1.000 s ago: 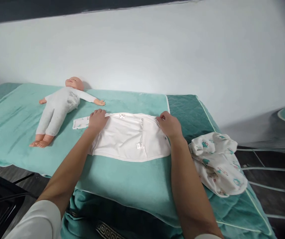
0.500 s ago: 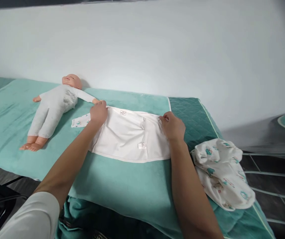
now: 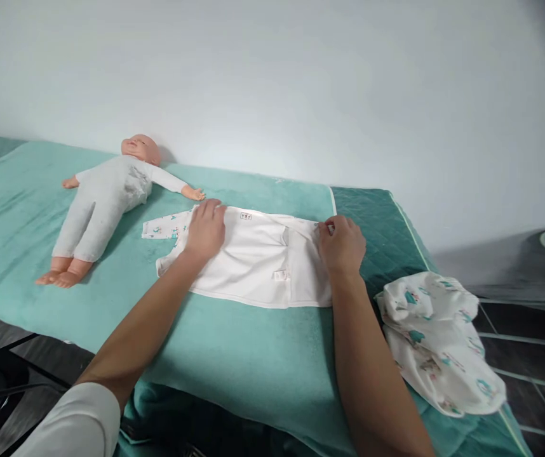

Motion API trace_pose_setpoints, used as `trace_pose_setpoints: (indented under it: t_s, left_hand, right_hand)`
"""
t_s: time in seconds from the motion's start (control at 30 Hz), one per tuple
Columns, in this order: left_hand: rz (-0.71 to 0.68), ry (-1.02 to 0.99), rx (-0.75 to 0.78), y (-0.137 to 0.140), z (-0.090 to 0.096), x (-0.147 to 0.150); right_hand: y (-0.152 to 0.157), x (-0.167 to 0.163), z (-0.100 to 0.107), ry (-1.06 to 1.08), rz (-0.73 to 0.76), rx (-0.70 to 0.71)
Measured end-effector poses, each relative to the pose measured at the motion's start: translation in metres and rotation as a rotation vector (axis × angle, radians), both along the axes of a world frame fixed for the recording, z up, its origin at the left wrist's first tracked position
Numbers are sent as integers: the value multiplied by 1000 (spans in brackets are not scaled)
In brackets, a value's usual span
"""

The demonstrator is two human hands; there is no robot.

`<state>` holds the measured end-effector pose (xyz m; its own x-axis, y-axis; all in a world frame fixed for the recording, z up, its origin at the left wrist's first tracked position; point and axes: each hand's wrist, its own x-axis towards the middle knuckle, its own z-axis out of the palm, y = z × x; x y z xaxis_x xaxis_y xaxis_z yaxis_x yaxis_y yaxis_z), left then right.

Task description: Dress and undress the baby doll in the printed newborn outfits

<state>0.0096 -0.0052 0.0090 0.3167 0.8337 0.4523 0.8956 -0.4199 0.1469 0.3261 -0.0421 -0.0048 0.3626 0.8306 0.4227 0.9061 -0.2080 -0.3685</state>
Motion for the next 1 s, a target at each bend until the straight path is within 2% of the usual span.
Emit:
trace_pose_setpoints:
  t_s: [0.1,0.17,0.27,0.37,0.47,0.6,0.7,0.8,0.9,1.0]
  left_hand:
    - [-157,-13,-89,-25,-6,11]
    - [-177,-4,-151,-37,-10,15]
    - [-153,34,-211,-45,-15,14]
    - [-141,64,-248,-48,-15,9]
    - [-152,52,-244,-55,-14,5]
    - [-166,-28,-222,-77,-12,-1]
    - [-170,-137,-197,-103,-13,-15]
    - [-152,-205,-161,-134,-18,-40]
    - [-82,-201,-128,-160,-25,-65]
    - [-1,-190,-94,-172,-30,-80]
  right_hand:
    - [-5,-12,3,2,195,183]
    - [-13,-30,6,35,363,230]
    - [-25,-67,7,41,608,116]
    - [-31,-92,2,-45,733,-105]
    - [-31,-97,-5,-111,751,-272]
    - [-35,-96,-9,-142,740,-306]
    - [-50,-100,-12,-122,709,-257]
    - [-78,-98,-13,-41,713,-135]
    - [-115,-88,-11,33,662,-31]
    - [-146,-81,-9,-26,608,-19]
